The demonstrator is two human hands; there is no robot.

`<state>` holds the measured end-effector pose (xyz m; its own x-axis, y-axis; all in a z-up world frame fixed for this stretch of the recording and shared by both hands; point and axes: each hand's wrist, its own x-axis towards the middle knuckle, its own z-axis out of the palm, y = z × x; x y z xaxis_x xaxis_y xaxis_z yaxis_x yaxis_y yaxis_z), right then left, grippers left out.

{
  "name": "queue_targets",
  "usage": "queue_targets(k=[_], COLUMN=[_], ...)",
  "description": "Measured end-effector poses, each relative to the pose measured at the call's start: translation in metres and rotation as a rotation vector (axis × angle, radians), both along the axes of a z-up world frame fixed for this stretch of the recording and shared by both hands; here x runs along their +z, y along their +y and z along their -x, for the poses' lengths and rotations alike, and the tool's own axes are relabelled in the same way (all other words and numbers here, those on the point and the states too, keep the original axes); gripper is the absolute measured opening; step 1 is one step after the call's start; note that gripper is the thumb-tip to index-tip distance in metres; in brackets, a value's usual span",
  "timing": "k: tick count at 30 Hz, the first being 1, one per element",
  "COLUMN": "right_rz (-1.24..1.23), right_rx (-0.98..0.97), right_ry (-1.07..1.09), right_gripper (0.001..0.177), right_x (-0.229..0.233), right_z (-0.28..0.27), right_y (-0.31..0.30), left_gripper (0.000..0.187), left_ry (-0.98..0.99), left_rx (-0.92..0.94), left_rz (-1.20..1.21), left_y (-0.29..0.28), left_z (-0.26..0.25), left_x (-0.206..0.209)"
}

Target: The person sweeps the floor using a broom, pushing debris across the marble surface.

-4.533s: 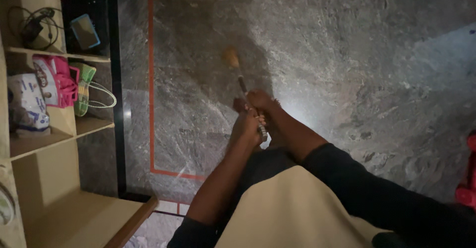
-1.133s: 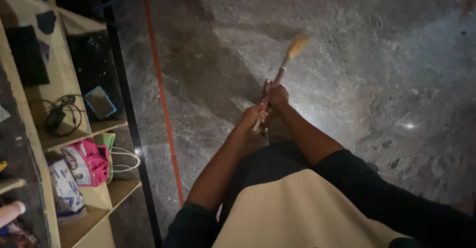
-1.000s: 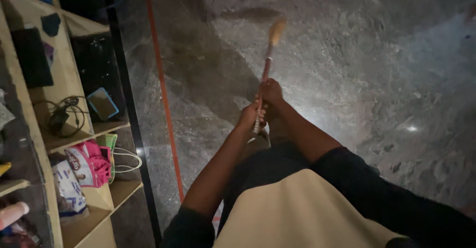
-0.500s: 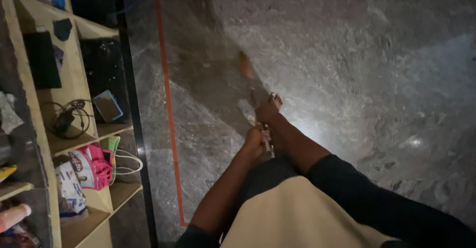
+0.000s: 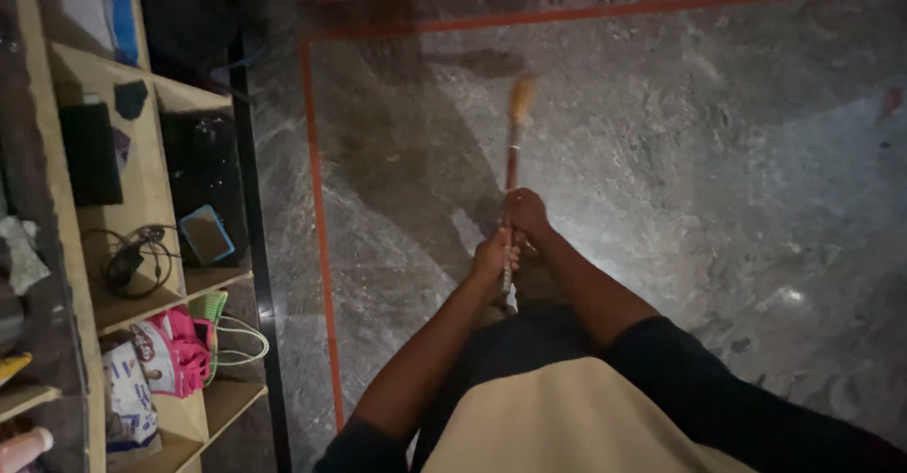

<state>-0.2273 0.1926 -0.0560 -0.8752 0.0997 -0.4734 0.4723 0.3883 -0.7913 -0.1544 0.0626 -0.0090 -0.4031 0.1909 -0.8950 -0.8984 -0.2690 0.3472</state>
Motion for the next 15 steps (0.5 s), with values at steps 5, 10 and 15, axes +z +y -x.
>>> queue_targets(k=[5, 10, 15], right_rz=[-0.449, 0.048, -0.134], right_rx=[0.665, 0.563, 0.577], right_ry=[0.671, -0.062, -0.224], right_gripper=[0.024, 0.025, 0.028], right_x=[0.000, -0.002, -0.003], right_z=[0.051, 0.048, 0.037], right_y=[-0.049, -0.070, -0.038], left_gripper=[0.034, 0.030, 0.023], left_ry=[-0.040, -0.048, -0.083], left_rx=[0.345, 0.469, 0.308], left_rz=[-0.090, -0.187, -0.331], left_y=[-0.018, -0.026, -0.027], left_z=[0.014, 0.021, 0.020], left_x=[0.049, 0.053, 0.016])
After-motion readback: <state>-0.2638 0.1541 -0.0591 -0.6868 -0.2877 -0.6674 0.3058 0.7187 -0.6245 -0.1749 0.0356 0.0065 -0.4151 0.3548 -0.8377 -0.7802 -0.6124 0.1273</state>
